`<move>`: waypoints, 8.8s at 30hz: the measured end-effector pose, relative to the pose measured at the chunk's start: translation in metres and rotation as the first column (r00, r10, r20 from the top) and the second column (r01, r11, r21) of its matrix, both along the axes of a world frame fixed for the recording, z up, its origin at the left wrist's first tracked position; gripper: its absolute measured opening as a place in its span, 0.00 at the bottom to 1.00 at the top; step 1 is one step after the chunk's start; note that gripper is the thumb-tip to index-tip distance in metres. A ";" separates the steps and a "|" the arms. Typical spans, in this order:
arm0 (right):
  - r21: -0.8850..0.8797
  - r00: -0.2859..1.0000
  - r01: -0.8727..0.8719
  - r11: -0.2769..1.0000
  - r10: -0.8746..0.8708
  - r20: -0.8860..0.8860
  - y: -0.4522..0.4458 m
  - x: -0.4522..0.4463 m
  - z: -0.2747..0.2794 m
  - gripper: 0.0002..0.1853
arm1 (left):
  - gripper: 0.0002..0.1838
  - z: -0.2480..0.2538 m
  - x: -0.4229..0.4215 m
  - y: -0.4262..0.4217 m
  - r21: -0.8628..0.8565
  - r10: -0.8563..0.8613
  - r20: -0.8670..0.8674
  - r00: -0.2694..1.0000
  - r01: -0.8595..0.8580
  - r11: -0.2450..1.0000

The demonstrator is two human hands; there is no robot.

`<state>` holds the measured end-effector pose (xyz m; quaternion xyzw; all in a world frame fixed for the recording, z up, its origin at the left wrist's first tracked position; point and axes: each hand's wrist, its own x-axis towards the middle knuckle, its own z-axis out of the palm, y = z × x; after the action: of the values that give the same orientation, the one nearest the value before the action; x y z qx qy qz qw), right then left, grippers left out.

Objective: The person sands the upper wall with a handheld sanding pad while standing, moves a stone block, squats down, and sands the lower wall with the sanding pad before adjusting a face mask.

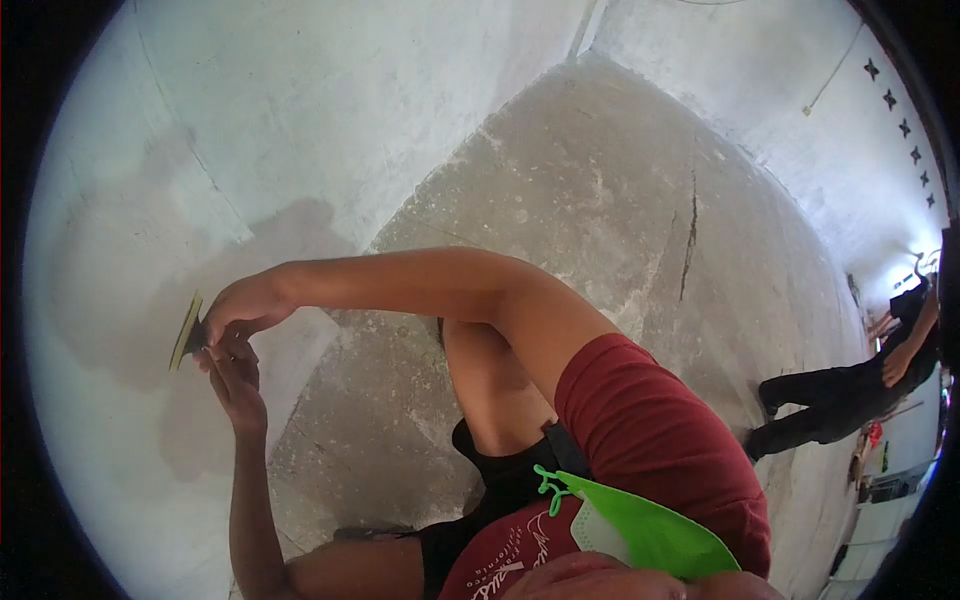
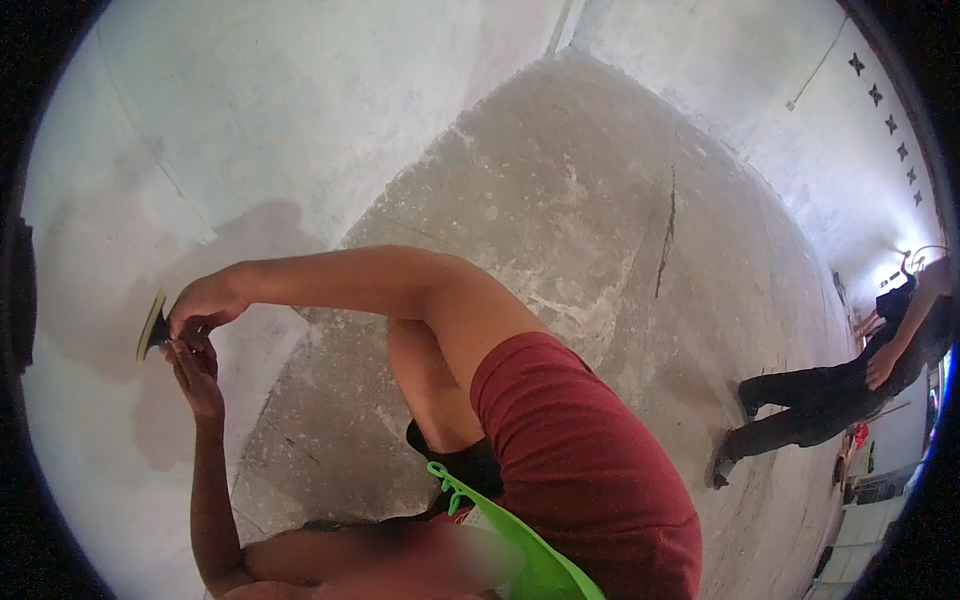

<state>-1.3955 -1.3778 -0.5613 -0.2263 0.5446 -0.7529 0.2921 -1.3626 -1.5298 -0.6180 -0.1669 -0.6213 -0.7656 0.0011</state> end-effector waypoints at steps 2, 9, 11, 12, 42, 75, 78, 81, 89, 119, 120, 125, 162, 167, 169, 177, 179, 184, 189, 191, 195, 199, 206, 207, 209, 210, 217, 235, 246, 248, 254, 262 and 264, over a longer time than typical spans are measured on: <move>-0.128 0.995 -0.091 0.988 0.096 0.035 0.003 -0.001 0.001 0.14 | 0.20 -0.001 -0.001 -0.005 -0.023 -0.036 -0.028 0.999 0.035 0.999; 0.013 0.991 0.017 1.000 -0.015 -0.135 0.000 0.001 0.002 0.16 | 0.21 0.007 0.003 -0.005 -0.051 -0.065 -0.083 0.994 0.060 0.997; 0.057 0.986 -0.003 0.998 0.013 -0.164 -0.003 -0.001 0.001 0.18 | 0.21 0.006 0.004 -0.007 -0.051 -0.074 -0.078 0.994 0.071 0.996; 0.058 0.986 -0.003 0.998 0.013 -0.163 -0.002 -0.002 0.001 0.18 | 0.21 0.005 0.003 -0.006 -0.046 -0.089 -0.073 0.993 0.085 0.995; 0.313 0.979 0.088 0.946 -0.025 -0.201 0.009 -0.001 0.007 0.25 | 0.22 -0.002 -0.020 -0.022 -0.184 -0.264 0.001 0.965 0.259 0.948; 0.620 0.487 0.607 0.498 0.384 -0.785 0.005 0.013 0.023 0.32 | 0.23 0.017 -0.025 -0.030 -0.235 -0.398 0.220 0.891 0.444 0.865; 0.674 0.520 0.600 0.431 0.431 -0.738 0.007 0.007 0.014 0.27 | 0.23 0.012 -0.027 -0.030 -0.184 -0.399 0.287 0.871 0.459 0.869; 0.586 0.407 0.690 0.425 0.440 -0.800 0.006 -0.008 -0.008 0.24 | 0.24 0.001 -0.040 -0.033 -0.213 -0.427 0.285 0.858 0.491 0.845; 0.251 0.251 0.835 0.490 0.067 -0.966 0.011 -0.022 0.005 0.18 | 0.29 -0.001 -0.036 -0.028 -0.300 -0.279 0.096 0.956 0.294 0.907; -0.054 0.288 0.812 0.582 -0.479 -0.829 0.001 -0.052 -0.012 0.16 | 0.20 -0.190 -0.035 -0.069 -0.946 -0.633 0.309 0.710 0.164 -0.278; 0.048 0.366 0.776 0.629 -0.387 -0.846 0.003 -0.052 -0.018 0.18 | 0.20 -0.193 -0.032 -0.070 -0.940 -0.633 0.323 0.704 0.161 -0.300; 0.261 0.325 0.789 0.556 -0.017 -0.946 0.009 -0.051 -0.037 0.21 | 0.21 -0.185 -0.026 -0.068 -0.906 -0.601 0.395 0.695 0.184 -0.382; 0.246 0.289 0.838 0.487 -0.013 -0.957 -0.019 -0.033 -0.014 0.18 | 0.24 -0.199 -0.044 -0.055 -0.923 -0.638 0.354 0.684 0.146 -0.355; 0.042 0.044 0.873 0.487 0.007 -0.999 -0.010 -0.035 -0.007 0.21 | 0.24 -0.208 -0.049 -0.051 -0.922 -0.667 0.341 0.662 0.097 -0.375; 0.047 0.065 0.898 0.438 -0.026 -0.998 -0.010 -0.032 -0.003 0.21 | 0.24 -0.207 -0.049 -0.049 -0.924 -0.681 0.322 0.658 0.060 -0.378; -0.042 0.111 0.866 0.499 -0.274 -0.955 -0.013 -0.016 0.002 0.24 | 0.22 -0.220 -0.044 -0.069 -0.963 -0.693 0.240 0.680 0.078 -0.257; -0.097 0.074 0.847 0.523 -0.296 -0.952 -0.020 -0.012 0.007 0.23 | 0.23 -0.203 -0.038 -0.083 -0.942 -0.616 0.316 0.722 0.163 -0.292; -0.225 -0.112 0.835 0.502 -0.246 -0.963 -0.021 -0.010 0.005 0.25 | 0.19 -0.222 -0.036 -0.092 -0.930 -0.651 0.330 0.683 0.118 -0.348; -0.224 -0.096 0.836 0.500 -0.269 -0.958 -0.018 -0.009 0.006 0.24 | 0.19 -0.202 -0.029 -0.084 -0.904 -0.623 0.390 0.678 0.155 -0.397; -0.219 -0.110 0.838 0.500 -0.238 -0.965 -0.015 -0.011 0.005 0.24 | 0.20 -0.189 -0.021 -0.080 -0.944 -0.612 0.308 0.728 0.152 -0.294; -0.200 -0.092 0.850 0.487 -0.236 -0.967 -0.014 -0.011 0.005 0.24 | 0.20 -0.199 -0.024 -0.084 -0.943 -0.611 0.307 0.730 0.146 -0.300; -0.164 -0.010 0.847 0.505 -0.294 -0.956 -0.014 -0.011 0.005 0.23 | 0.20 -0.202 -0.027 -0.085 -0.940 -0.630 0.311 0.711 0.131 -0.316; -0.121 0.064 0.808 0.577 -0.289 -0.955 -0.015 -0.016 -0.001 0.24 | 0.22 -0.197 -0.025 -0.081 -0.952 -0.649 0.281 0.707 0.119 -0.283; -0.118 0.073 0.794 0.596 -0.287 -0.955 -0.016 -0.017 -0.002 0.24 | 0.22 -0.200 -0.025 -0.082 -0.952 -0.632 0.282 0.721 0.128 -0.280; -0.120 0.030 0.830 0.545 -0.258 -0.966 -0.017 -0.015 -0.001 0.24 | 0.23 -0.202 -0.025 -0.080 -0.937 -0.637 0.318 0.702 0.134 -0.321; -0.118 0.030 0.828 0.548 -0.254 -0.967 -0.019 -0.015 -0.001 0.24 | 0.23 -0.203 -0.026 -0.083 -0.939 -0.636 0.315 0.704 0.134 -0.317; -0.171 0.052 0.847 0.504 -0.399 -0.916 -0.016 -0.014 0.003 0.20 | 0.20 -0.204 -0.026 -0.086 -0.945 -0.636 0.297 0.712 0.122 -0.305; 0.129 0.069 0.932 0.339 0.182 -0.981 0.004 -0.033 -0.040 0.22 | 0.19 -0.207 -0.026 -0.088 -0.950 -0.664 0.290 0.689 0.120 -0.289; -0.053 -0.066 0.956 0.289 0.034 -0.997 0.010 -0.041 -0.050 0.20 | 0.20 -0.209 -0.030 -0.087 -0.933 -0.634 0.331 0.699 0.142 -0.330; 0.032 0.035 0.992 0.123 -0.023 -0.999 0.019 -0.043 -0.024 0.21 | 0.19 -0.207 -0.023 -0.088 -0.968 -0.672 0.236 0.702 0.107 -0.228; -0.087 -0.211 0.922 0.376 0.302 -0.930 0.016 -0.042 -0.064 0.20 | 0.19 -0.210 -0.023 -0.091 -0.934 -0.647 0.335 0.685 0.149 -0.325; 0.107 0.032 0.942 0.319 0.233 -0.972 0.016 -0.041 -0.050 0.24 | 0.19 -0.209 -0.022 -0.089 -0.958 -0.668 0.280 0.689 0.151 -0.246; 0.234 0.115 0.932 0.277 0.386 -0.915 0.017 -0.033 -0.057 0.23 | 0.19 -0.207 -0.022 -0.090 -0.928 -0.639 0.345 0.687 0.148 -0.341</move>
<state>-1.4282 -1.3606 -0.6188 -0.2745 0.9255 -0.0338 -0.2587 -1.3844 -1.6197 -0.8250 -0.4428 -0.8449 0.0645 -0.2930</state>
